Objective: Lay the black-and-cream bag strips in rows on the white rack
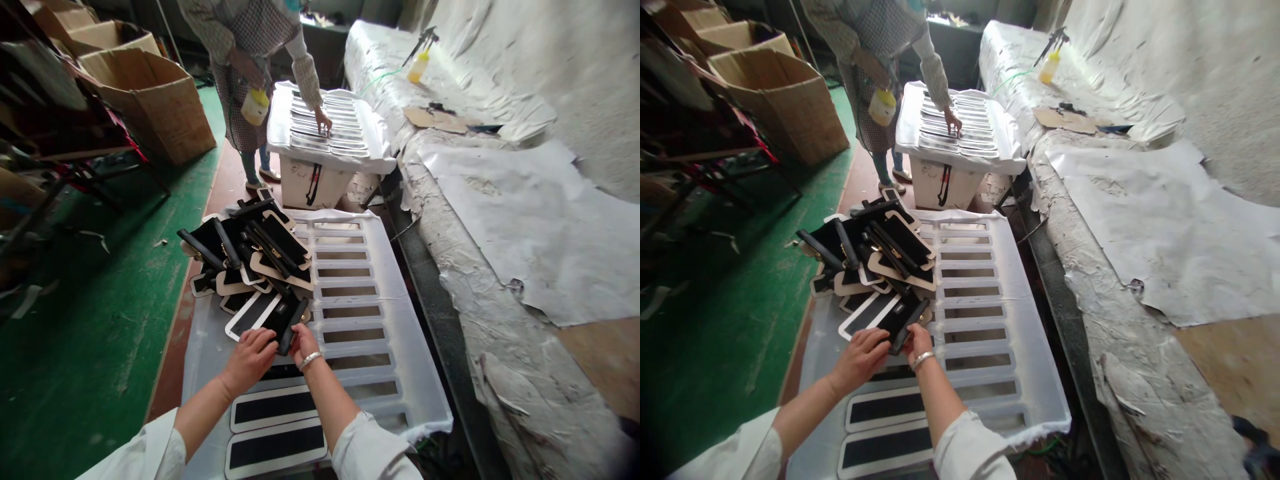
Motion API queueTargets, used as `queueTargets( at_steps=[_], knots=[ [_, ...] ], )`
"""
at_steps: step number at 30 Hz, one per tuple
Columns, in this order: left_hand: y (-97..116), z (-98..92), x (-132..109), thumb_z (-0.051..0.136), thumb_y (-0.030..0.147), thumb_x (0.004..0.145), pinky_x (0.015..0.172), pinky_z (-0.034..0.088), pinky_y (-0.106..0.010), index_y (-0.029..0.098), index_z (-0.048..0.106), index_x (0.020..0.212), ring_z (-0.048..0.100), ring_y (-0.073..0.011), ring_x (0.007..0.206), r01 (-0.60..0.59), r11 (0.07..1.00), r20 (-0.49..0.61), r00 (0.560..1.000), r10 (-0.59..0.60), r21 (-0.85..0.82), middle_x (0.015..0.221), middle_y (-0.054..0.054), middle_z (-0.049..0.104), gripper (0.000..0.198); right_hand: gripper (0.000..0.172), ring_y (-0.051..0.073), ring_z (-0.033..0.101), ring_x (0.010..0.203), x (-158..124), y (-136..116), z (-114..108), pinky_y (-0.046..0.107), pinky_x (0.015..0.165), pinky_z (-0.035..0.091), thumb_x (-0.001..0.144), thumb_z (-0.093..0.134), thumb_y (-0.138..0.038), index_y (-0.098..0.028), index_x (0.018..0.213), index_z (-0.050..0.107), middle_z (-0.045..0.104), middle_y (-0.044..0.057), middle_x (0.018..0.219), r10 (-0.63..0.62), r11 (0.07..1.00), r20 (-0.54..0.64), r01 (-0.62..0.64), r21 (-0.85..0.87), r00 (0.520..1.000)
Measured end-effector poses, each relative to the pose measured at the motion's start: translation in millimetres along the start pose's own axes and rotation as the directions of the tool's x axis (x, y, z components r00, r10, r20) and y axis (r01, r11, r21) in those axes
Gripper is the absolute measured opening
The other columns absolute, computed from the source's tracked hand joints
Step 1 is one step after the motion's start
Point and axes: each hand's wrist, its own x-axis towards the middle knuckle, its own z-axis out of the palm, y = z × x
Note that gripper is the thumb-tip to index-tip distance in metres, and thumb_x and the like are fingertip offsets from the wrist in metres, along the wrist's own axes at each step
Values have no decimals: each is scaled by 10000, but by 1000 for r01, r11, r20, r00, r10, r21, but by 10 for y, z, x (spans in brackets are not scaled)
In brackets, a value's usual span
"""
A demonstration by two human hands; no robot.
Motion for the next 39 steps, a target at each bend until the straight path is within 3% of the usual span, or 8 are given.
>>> queueTargets(
  at_steps=[4, 8, 13, 18, 26, 31, 35, 39],
  knots=[
    [-75, 58, -292, 577, 245, 832, 1020, 271, -531, 155, 528, 1240, 466, -306, 1168, 77, 994, 23, 997, -79, 76, 1274, -127, 529, 421, 84, 93, 480, 392, -327, 62, -262, 225, 432, 425, 661, 500, -229, -202, 605, 443, 521, -54, 461, 46, 999, 36, -45, -17, 998],
    [-188, 97, -477, 450, 235, 868, 911, 438, -430, 156, 613, 1150, 579, -251, 1015, 382, 880, 147, 924, -353, -282, 1133, -96, 622, 334, 173, 134, 588, 569, -654, 19, -339, 295, 582, 507, 678, 608, -354, -208, 728, 530, 618, -20, 637, -49, 994, 147, 62, -85, 988],
    [19, -228, -484, 567, 473, 803, 813, 482, -348, 124, 661, 964, 612, -242, 872, 805, 189, 574, 545, -611, -563, 904, -87, 666, 396, 528, 231, 435, 1223, -870, -208, -619, 369, 1077, 309, 602, 790, -335, -250, 1080, 585, 542, 56, 1242, -417, 828, 145, 440, -348, 897],
    [199, -406, -634, 625, 459, 791, 675, 495, -325, 110, 535, 1143, 632, -237, 795, 717, -437, 829, 378, -412, -544, 972, -105, 651, 504, 574, 239, 440, 1222, -838, -218, -1006, 409, 1096, 267, 680, 731, -304, -257, 1217, 534, 524, 58, 1286, -488, 440, 329, 554, -707, 808],
    [194, -392, -909, 747, 329, 705, 717, 532, -278, 248, 386, 1328, 638, -194, 862, 617, -567, 819, 248, -518, -546, 1122, -58, 615, 725, 459, 160, 588, 824, -910, -33, -1170, 292, 740, 486, 620, 744, -230, -213, 1044, 568, 626, 5, 950, -151, 804, 343, 317, -504, 927],
    [211, -431, -969, 811, 171, 567, 381, 386, -143, 178, 603, 1066, 534, -74, 499, 453, -770, 854, -36, -518, -448, 803, 7, 646, 541, 616, 157, 574, 773, -1083, -63, -1129, 323, 760, 481, 606, 748, -171, -243, 1192, 574, 629, 22, 988, -153, 626, 382, 389, -676, 911],
    [305, -556, -1015, 777, 486, 617, 429, 450, -178, 132, 672, 853, 545, -106, 528, 483, -807, 933, 65, -354, -340, 689, -29, 615, 439, 332, 206, 573, 883, -1143, -123, -1118, 351, 836, 447, 694, 664, -144, -261, 1003, 701, 635, 36, 924, -415, 333, 390, 536, -775, 822],
    [349, -714, -1132, 664, 742, 550, 803, 528, -409, 214, 678, 1041, 584, -294, 1006, 453, -704, 819, 464, -337, -547, 1078, -109, 625, 721, 190, 194, 568, 775, -1259, -40, -1166, 317, 739, 434, 788, 610, -220, -283, 922, 730, 611, 29, 782, -346, 216, 442, 529, -821, 828]
  ],
)
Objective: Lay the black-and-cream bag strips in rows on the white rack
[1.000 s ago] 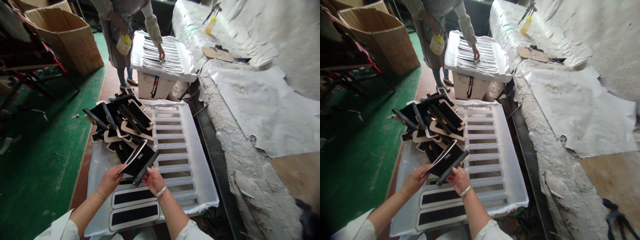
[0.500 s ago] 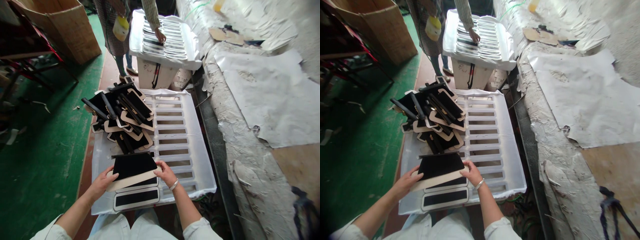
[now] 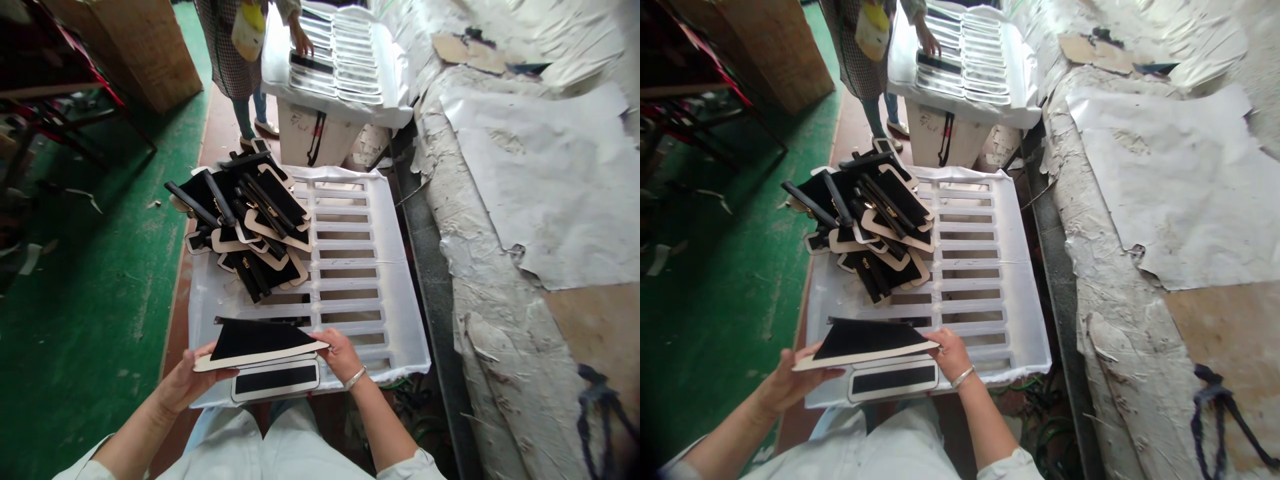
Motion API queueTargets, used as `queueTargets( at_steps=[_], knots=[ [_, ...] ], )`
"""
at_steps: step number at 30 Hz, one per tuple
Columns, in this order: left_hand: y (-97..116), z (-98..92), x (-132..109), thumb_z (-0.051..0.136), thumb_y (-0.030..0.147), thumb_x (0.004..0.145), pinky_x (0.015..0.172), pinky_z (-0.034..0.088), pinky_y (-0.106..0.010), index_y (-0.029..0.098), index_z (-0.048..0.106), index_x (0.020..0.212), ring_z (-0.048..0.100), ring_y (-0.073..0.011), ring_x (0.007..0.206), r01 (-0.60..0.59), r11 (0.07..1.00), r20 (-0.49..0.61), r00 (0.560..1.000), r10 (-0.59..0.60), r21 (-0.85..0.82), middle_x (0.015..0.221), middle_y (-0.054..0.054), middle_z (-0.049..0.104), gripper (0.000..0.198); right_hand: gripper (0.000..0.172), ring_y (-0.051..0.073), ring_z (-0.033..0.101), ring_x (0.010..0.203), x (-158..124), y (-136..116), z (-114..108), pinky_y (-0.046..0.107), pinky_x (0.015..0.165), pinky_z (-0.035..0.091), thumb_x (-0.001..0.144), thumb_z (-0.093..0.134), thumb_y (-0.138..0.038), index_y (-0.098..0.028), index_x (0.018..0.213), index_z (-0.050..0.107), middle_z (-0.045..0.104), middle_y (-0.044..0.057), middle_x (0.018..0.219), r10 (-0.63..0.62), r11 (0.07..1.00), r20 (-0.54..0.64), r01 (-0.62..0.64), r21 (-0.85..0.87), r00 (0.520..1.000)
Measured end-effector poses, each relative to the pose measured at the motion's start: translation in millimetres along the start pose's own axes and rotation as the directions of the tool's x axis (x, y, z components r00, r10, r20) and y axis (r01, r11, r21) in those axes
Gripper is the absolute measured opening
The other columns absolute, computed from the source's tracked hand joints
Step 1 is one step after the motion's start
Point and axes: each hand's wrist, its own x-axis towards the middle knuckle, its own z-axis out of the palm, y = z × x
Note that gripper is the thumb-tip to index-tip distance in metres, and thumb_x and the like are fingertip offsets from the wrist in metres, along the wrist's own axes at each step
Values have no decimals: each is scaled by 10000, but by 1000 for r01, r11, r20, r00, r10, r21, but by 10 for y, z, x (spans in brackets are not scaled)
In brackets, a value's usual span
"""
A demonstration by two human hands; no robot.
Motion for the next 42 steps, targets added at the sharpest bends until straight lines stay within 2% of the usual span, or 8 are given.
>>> queueTargets(
  at_steps=[3, 10, 14, 19, 28, 33, 38, 42],
  knots=[
    [-26, 46, -37, 719, 677, 545, 892, 462, -511, 292, 615, 1175, 425, -383, 1221, -151, 975, 189, 975, 119, 163, 1284, -104, 515, 745, 196, 167, 517, 660, -212, -32, 274, 279, 645, 385, 851, 556, -329, -270, 775, 726, 567, 11, 654, 6, 999, 140, 1, -46, 990],
    [-282, 536, 183, 528, 410, 847, 905, 445, -355, 184, 672, 1016, 575, -229, 954, -129, 562, 143, 990, 19, 817, 1009, -85, 634, 316, 190, 182, 596, 743, -612, -55, 1089, 270, 679, 452, 784, 624, -353, -259, 925, 708, 675, 4, 828, 114, 959, 353, -196, 204, 929],
    [-169, 558, 257, 474, 316, 852, 954, 392, -322, 179, 647, 1013, 525, -218, 1046, -254, 293, 269, 963, -14, 922, 1157, -93, 557, 273, 652, 189, 625, 722, -563, 115, 698, 311, 680, 500, 579, 798, -337, -259, 1197, 607, 674, 65, 1012, 246, 930, 550, -355, 98, 798],
    [38, 561, 274, 477, 237, 764, 711, 438, -282, 194, 621, 945, 592, -217, 800, -213, 22, 208, 923, -325, 977, 895, -66, 636, 235, 851, 206, 581, 1060, -312, 218, 34, 360, 854, 492, 683, 734, -322, -324, 1417, 304, 346, 119, 1452, 293, 832, 193, -349, 430, 936],
    [61, 668, 236, 414, 168, 815, 722, 427, -370, 173, 580, 872, 580, -276, 857, -152, -458, 93, 984, -150, 876, 909, -98, 616, 176, 130, 210, 592, 1024, 44, 201, 352, 366, 955, 417, 707, 707, -274, -229, 822, 749, 673, 49, 1081, 69, 860, 338, -227, 456, 939],
    [353, 327, 16, 519, 350, 807, 825, 436, -373, 205, 610, 810, 556, -255, 949, -36, -347, 47, 999, 22, 937, 985, -85, 621, 171, 151, 187, 626, 902, 261, 232, 514, 338, 869, 468, 672, 736, -320, -209, 775, 745, 708, 34, 984, 84, 799, 381, -291, 527, 921],
    [446, -104, -62, 566, 538, 737, 986, 383, -346, 229, 663, 830, 469, -272, 1178, -4, -6, 5, 987, 163, 1000, 1319, -60, 490, 337, 264, 179, 633, 849, 402, 488, 666, 335, 834, 475, 628, 757, -384, -187, 804, 747, 715, 49, 966, 136, 740, 413, -369, 562, 900],
    [222, -188, 149, 499, 583, 789, 864, 434, -287, 199, 611, 972, 557, -232, 1002, 54, 290, -111, 977, 183, 955, 1075, -72, 607, 440, 346, 178, 627, 860, 455, 773, 635, 343, 856, 458, 599, 768, -408, -181, 858, 741, 714, 56, 949, 220, 727, 374, -407, 553, 901]
  ],
)
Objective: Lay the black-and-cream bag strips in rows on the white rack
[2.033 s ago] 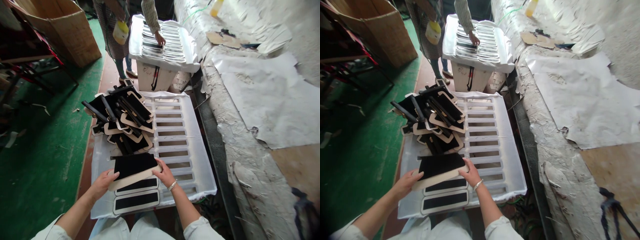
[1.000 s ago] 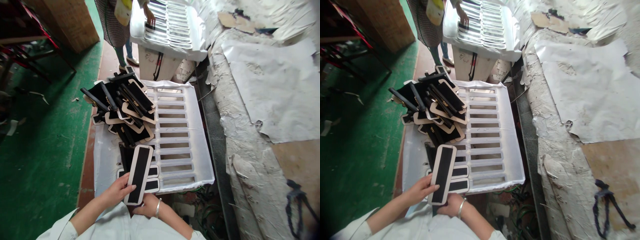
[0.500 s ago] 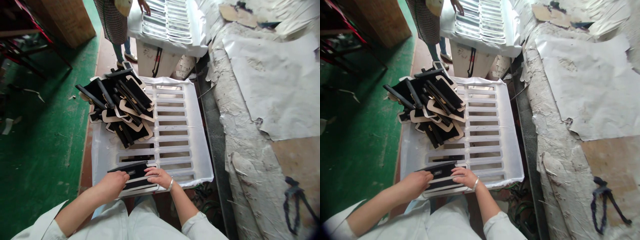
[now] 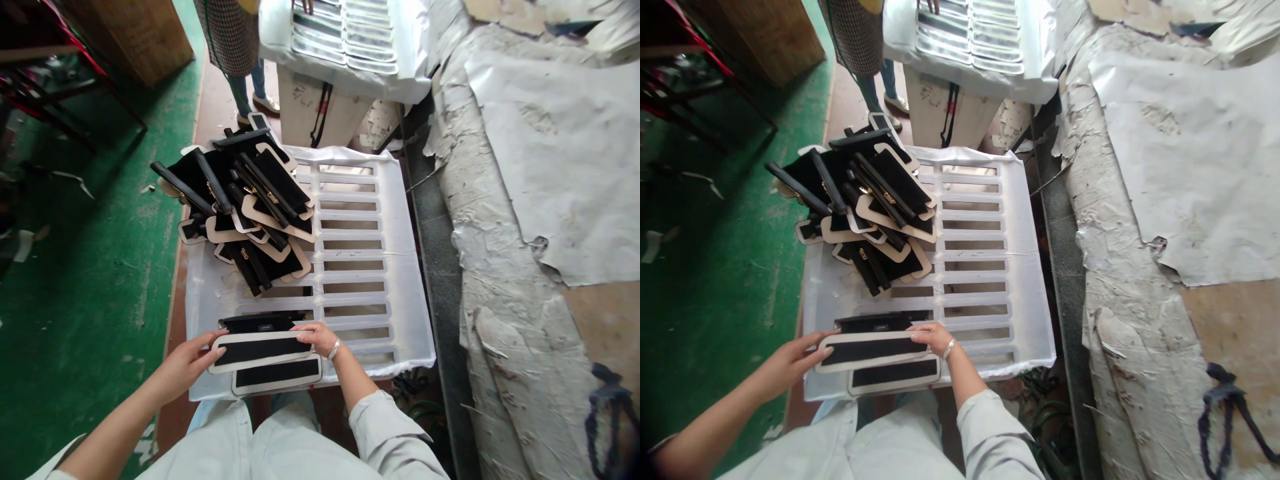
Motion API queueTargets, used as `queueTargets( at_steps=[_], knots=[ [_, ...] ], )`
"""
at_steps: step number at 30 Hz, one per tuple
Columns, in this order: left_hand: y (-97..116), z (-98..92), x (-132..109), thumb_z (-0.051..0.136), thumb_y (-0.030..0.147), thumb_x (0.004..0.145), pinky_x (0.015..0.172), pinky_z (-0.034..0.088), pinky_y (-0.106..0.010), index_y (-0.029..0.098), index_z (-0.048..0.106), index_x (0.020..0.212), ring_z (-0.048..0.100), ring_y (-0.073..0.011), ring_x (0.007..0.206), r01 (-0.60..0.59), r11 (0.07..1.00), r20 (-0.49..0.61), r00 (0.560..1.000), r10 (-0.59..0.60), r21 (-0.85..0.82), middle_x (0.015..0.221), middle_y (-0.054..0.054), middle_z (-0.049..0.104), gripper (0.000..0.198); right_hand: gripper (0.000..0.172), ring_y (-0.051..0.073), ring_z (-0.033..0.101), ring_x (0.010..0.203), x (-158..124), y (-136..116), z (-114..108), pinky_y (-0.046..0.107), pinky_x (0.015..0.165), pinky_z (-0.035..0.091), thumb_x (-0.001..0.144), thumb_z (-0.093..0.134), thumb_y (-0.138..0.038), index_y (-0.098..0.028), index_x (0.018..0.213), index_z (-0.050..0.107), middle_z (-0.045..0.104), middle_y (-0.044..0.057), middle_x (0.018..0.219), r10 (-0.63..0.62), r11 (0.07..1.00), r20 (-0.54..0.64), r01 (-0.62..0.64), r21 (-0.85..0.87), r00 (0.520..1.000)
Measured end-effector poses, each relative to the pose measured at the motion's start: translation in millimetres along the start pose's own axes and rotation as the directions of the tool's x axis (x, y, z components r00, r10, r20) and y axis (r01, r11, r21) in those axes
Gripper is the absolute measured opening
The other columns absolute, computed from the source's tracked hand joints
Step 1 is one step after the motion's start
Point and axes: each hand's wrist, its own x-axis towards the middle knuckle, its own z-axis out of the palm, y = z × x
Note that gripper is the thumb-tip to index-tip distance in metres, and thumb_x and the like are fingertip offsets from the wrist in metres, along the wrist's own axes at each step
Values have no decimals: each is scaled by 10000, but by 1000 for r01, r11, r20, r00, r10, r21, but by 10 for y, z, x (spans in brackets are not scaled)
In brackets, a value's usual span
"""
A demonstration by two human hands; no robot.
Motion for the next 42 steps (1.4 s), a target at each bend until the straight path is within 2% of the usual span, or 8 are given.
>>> queueTargets(
  at_steps=[4, 8, 12, 15, 18, 25, 33, 42],
  knots=[
    [-69, 379, 339, 452, 592, 807, 612, 376, -245, 170, 480, 699, 450, -143, 639, -23, 998, -140, 990, 14, -62, 642, 4, 460, 437, 376, 190, 612, 875, 71, -27, -298, 375, 897, 436, 552, 780, -420, -166, 823, 721, 700, 59, 935, 12, 997, -132, -22, -77, 991],
    [-275, 744, 678, 490, 614, 734, 569, 363, -243, 166, 448, 664, 418, -135, 615, 41, 972, -254, 962, -100, -229, 617, 11, 422, 455, 329, 183, 578, 866, 74, -158, -562, 396, 892, 441, 543, 775, -354, -177, 795, 657, 655, 36, 918, 1, 976, -283, -63, -210, 959],
    [-519, 933, 822, 524, 650, 663, 549, 399, -259, 159, 494, 762, 469, -164, 657, 154, 884, -217, 938, -272, -442, 682, -9, 475, 502, 312, 171, 577, 752, -25, -188, -639, 369, 655, 530, 573, 728, -337, -189, 806, 584, 601, 22, 875, 68, 950, -318, -158, -270, 946],
    [-584, 884, 838, 500, 604, 714, 632, 376, -280, 153, 547, 720, 470, -169, 673, 127, 961, -320, 925, -204, -244, 670, -23, 505, 453, 212, 150, 560, 645, -41, -131, -576, 322, 543, 520, 604, 681, -300, -178, 722, 554, 564, -4, 743, 111, 919, -304, -215, -332, 946],
    [-569, 746, 854, 476, 560, 741, 695, 347, -292, 151, 597, 700, 492, -184, 719, 148, 988, -401, 904, -150, -36, 711, -46, 557, 428, 115, 132, 529, 605, 67, -92, -494, 280, 542, 487, 662, 611, -265, -179, 703, 546, 531, -31, 652, 70, 871, -329, -219, -440, 942],
    [-513, 553, 904, 474, 486, 808, 615, 276, -272, 160, 607, 686, 493, -173, 652, 275, 935, -319, 927, -196, 224, 675, -41, 582, 373, 55, 145, 508, 685, 379, -200, -397, 277, 710, 398, 731, 590, -226, -191, 697, 565, 555, -19, 669, -126, 657, -417, -239, -715, 900],
    [-375, 439, 1036, 467, 492, 855, 593, 263, -285, 159, 605, 708, 556, -227, 729, 320, 792, -204, 947, -249, 520, 737, -90, 626, 390, 45, 165, 578, 747, 353, -317, -337, 258, 696, 382, 784, 610, -236, -191, 787, 617, 658, 31, 788, -111, 460, -439, -346, -818, 891],
    [-283, 410, 1107, 427, 472, 873, 652, 357, -320, 143, 633, 792, 593, -288, 836, 312, 741, -134, 947, -291, 595, 838, -129, 646, 397, 97, 180, 623, 831, 405, -388, -319, 260, 730, 402, 808, 617, -278, -196, 856, 639, 697, 54, 887, -60, 367, -472, -420, -830, 880]
  ],
)
